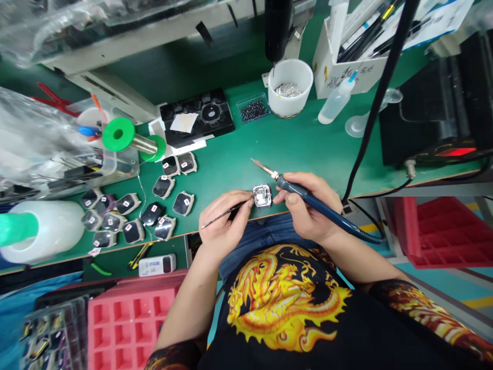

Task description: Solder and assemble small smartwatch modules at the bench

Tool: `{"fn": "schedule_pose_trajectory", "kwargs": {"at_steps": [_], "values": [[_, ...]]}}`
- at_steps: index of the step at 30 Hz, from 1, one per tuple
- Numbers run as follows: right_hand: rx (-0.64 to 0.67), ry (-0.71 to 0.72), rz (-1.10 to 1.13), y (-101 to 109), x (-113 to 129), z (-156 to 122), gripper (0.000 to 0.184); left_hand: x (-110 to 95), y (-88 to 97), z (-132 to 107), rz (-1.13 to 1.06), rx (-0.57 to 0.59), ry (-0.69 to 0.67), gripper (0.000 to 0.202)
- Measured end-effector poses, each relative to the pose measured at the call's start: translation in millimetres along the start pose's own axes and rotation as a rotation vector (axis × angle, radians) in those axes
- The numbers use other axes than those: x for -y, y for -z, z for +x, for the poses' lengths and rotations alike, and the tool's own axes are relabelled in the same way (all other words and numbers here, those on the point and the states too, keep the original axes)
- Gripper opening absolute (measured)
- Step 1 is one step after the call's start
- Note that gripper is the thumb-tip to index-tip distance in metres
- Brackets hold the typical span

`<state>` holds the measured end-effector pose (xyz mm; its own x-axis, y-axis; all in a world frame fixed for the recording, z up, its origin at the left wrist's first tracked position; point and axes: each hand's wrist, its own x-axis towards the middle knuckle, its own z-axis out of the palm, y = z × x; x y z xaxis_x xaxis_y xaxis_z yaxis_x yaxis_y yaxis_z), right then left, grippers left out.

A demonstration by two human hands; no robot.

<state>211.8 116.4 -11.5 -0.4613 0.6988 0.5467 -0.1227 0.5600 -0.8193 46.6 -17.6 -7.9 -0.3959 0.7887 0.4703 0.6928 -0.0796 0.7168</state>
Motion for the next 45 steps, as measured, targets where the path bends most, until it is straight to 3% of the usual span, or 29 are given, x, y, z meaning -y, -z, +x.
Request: {"fn": "schedule_pose_trajectory", "kwargs": {"at_steps": [9,15,20,22,26,31,35,39,45], "values": [[0.057,0.084,-0.053,-3.9,-5.8,3.7,0.029,-0.2,0.1,0.0,0.005,0.002,0.021,0.011],[0.168,0.172,-0.050,-4.2,-1.9,7.4,0.037,-2.9,0.0,0.3,-0.066,-0.018,0.095,0.007],[0.199,0.191,-0.107,-4.8,-2.8,5.3,0.042,3.9,2.8,3.2,-0.355,-0.215,0.207,0.008],[0.178,0.208,-0.117,-5.2,-3.4,4.2,0.042,6.9,6.6,3.9,-0.415,-0.242,0.230,0.013],[0.170,0.229,-0.150,-6.4,-4.3,3.1,0.039,5.7,12.4,6.4,-0.216,-0.099,0.228,0.014],[0.133,0.197,-0.167,-9.1,-3.3,2.9,0.035,0.9,11.5,19.4,0.019,0.194,0.104,0.033],[0.123,0.112,-0.126,-9.6,-0.9,4.1,0.032,0.9,14.2,33.3,0.115,0.383,0.013,0.025],[0.127,0.105,-0.124,-9.1,-1.2,5.0,0.032,0.3,19.9,46.1,0.167,0.451,-0.046,0.020],[0.141,0.086,-0.081,-9.1,-4.8,3.8,0.038,3.0,23.8,53.1,0.253,0.495,-0.145,0.034]]}}
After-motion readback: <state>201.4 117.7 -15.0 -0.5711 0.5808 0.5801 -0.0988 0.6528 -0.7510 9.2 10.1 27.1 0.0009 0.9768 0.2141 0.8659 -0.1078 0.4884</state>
